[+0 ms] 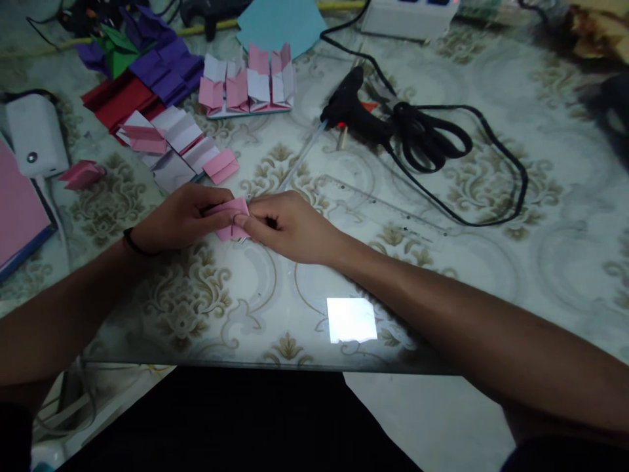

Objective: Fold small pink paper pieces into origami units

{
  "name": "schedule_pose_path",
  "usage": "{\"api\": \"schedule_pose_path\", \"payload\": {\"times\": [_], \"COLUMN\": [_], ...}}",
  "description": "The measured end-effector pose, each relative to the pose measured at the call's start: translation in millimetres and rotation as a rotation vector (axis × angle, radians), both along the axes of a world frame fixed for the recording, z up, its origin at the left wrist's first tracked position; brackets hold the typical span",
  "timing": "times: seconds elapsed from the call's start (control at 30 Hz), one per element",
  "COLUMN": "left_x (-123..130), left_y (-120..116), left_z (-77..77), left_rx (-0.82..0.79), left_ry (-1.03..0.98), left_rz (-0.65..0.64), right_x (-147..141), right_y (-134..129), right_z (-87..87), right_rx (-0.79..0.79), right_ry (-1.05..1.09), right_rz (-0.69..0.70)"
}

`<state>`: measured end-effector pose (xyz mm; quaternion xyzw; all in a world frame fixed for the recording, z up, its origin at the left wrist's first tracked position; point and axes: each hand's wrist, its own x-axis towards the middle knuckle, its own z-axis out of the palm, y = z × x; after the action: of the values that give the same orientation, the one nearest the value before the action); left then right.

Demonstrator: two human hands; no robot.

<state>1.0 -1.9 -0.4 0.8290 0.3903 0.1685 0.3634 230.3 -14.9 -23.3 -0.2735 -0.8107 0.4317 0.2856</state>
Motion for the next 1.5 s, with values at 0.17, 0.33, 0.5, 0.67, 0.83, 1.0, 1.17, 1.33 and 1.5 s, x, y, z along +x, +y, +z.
{"api": "schedule_pose_path", "payload": {"times": [0.17,0.33,0.5,0.67,0.83,1.0,1.17,1.33,1.5], "left_x": [0.3,-0.3,-0.8,-0.5,-0.9,-1.6,-1.0,-1.0,-1.2], "left_y": [0.2,0.2,0.2,-0.1,-0.2,0.5,0.5,0.2,0.5], "left_z": [-0.6,-0.9,-1.1,-0.6,-0.6,-0.5,0.1,-0.2,-0.7], "left_rx": [-0.004,-0.008,-0.020,-0.015,-0.015,0.004,0.003,-0.009,0.003], "left_ry": [-0.010,-0.013,0.005,0.003,-0.001,0.009,0.016,0.009,0.007], "left_rz": [0.001,0.000,0.011,0.008,0.006,-0.007,0.000,0.001,0.001], "right_x": [-0.7,-0.7,-0.6,-1.1,-1.0,-0.9,-0.4,-0.1,-0.2], "right_y": [0.6,0.6,0.4,0.6,1.1,1.4,1.0,1.2,1.5], "right_z": [-0.3,-0.8,-0.7,-1.6,-2.3,-2.1,-0.7,-0.3,-1.3], "right_rx": [-0.011,-0.025,-0.024,-0.016,-0.013,0.001,0.004,0.002,0.014], "right_ry": [0.005,0.006,-0.005,-0.009,0.002,0.001,0.000,0.004,0.002], "right_rz": [0.008,0.000,-0.007,-0.008,0.001,-0.002,0.007,0.005,0.008]}}
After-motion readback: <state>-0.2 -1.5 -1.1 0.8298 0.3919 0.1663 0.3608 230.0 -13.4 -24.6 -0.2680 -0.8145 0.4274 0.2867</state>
